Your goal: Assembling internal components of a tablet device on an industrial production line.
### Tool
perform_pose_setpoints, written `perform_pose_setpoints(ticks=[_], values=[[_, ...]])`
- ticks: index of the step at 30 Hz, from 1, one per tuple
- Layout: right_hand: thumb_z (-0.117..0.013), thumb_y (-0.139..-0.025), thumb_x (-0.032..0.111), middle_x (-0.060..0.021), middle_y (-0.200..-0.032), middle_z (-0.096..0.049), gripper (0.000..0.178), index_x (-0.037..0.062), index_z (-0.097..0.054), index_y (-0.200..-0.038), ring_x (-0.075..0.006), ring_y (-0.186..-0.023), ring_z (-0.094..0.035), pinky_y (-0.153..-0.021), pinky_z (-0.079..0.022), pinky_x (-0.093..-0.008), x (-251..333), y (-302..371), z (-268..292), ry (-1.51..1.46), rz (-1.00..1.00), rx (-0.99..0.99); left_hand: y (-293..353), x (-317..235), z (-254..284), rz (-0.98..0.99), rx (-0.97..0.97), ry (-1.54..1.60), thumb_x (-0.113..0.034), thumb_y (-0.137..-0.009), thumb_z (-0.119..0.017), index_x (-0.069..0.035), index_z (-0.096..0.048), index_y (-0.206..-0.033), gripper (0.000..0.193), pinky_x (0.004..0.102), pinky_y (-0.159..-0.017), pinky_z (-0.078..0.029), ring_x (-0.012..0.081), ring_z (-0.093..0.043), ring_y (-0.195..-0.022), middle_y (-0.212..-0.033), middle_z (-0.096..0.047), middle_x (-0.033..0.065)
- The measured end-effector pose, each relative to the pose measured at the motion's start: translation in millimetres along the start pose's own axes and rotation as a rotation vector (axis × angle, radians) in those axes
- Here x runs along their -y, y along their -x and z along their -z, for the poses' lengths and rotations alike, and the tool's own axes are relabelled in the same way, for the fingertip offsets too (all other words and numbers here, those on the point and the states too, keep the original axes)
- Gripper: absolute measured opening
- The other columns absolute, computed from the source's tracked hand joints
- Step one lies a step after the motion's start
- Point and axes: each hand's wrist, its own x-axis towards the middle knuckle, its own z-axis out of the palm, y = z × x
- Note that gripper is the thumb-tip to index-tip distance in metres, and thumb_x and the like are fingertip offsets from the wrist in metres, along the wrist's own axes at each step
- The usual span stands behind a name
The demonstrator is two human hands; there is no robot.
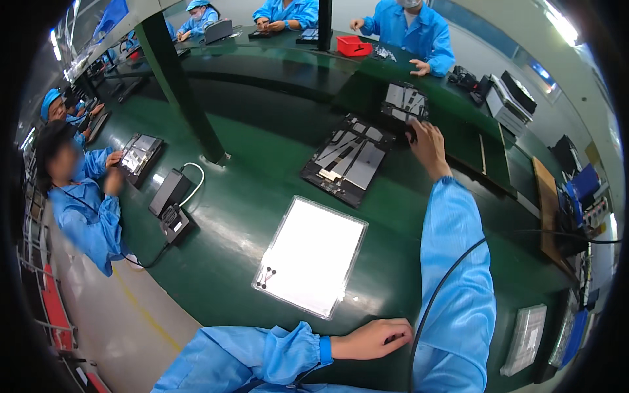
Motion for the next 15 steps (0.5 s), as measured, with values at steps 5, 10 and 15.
perform_pose_setpoints(ticks=[5, 10, 15], values=[[-0.072, -0.084, 0.014, -0.0142, -0.109, -0.067, 0.041, 0.0123, -0.061, -0.123, -0.0333, -0.100, -0.065, -0.092, -0.050, -0.0441, 1.2, -60.6, -43.3, 0.035, 0.289, 0.193, -3.0, 13.4, -11.6, -0.086, -0.122, -0.001, -0.007, -0.094, -0.055, 0.001, -0.058, -0.094, 0.008, 0.0418, -0.074, -0.050, 0.0358, -0.063, -0.086, -0.094, -0.060, 0.0148], [-0.061, -0.089, 0.013, -0.0173, -0.095, -0.070, 0.028, 0.0110, -0.066, -0.117, -0.0360, -0.084, -0.070, -0.074, -0.056, -0.0468, -4.0, -89.1, -85.1, 0.146, 0.375, 0.275, 5.8, 9.4, -2.1, -0.094, -0.046, 0.062, -0.006, -0.093, -0.054, 0.001, -0.060, -0.103, 0.013, 0.0433, -0.078, -0.051, 0.0392, -0.060, -0.088, -0.099, -0.059, 0.0171], [-0.062, -0.086, 0.008, -0.0194, -0.125, -0.062, 0.038, 0.0062, -0.057, -0.123, -0.0392, -0.110, -0.061, -0.092, -0.051, -0.0493, -34.9, -59.9, -81.7, 0.222, 0.262, 0.431, -4.3, 18.9, -16.8, -0.172, -0.169, -0.035, -0.011, -0.096, -0.055, -0.002, -0.064, -0.097, 0.012, 0.0394, -0.073, -0.051, 0.0311, -0.063, -0.082, -0.091, -0.063, 0.0136]])
